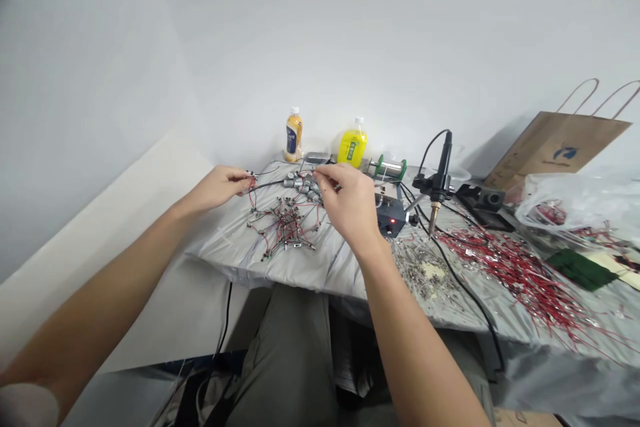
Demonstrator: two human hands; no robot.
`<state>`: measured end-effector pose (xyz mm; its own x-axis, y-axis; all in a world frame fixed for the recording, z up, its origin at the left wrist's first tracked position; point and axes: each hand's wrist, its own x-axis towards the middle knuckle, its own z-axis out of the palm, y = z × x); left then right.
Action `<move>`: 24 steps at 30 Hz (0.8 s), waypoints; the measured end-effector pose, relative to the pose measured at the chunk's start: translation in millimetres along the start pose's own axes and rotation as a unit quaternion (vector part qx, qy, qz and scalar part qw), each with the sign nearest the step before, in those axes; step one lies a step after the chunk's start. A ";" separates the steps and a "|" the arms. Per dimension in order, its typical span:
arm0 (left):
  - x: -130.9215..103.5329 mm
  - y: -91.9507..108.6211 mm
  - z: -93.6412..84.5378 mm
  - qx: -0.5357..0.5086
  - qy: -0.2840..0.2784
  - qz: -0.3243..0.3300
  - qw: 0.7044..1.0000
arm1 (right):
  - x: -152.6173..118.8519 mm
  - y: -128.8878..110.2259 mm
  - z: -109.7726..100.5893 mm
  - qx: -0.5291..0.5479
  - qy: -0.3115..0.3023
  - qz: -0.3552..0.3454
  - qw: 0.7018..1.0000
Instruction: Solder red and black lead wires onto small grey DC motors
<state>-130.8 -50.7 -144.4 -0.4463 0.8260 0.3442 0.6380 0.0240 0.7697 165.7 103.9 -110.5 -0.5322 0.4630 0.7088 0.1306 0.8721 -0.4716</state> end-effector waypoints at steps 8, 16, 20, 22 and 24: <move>5.2 36.5 -1.6 -0.057 0.150 -0.036 0.986 | 11.3 -8.4 -4.6 0.049 0.096 -0.007 0.994; 15.2 76.2 -26.4 -0.128 0.288 -0.024 0.949 | 46.3 -22.4 -17.4 0.093 0.158 -0.003 0.983; 9.4 86.0 -30.3 -0.139 0.253 -0.039 0.957 | 60.1 -36.0 -20.2 0.096 0.112 -0.017 0.989; 5.1 87.0 -26.8 -0.141 0.210 -0.056 0.966 | 69.0 -45.5 -24.7 0.094 0.104 -0.021 0.990; 1.2 87.0 -22.8 -0.144 0.176 -0.066 0.972 | 79.0 -55.2 -30.5 0.084 0.067 -0.028 0.994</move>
<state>-90.2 -60.5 -64.7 -0.7318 0.5811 0.3560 0.3817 -0.0832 0.9205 141.9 97.2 -12.5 -0.4178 0.4405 0.7946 -0.0436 0.8639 -0.5018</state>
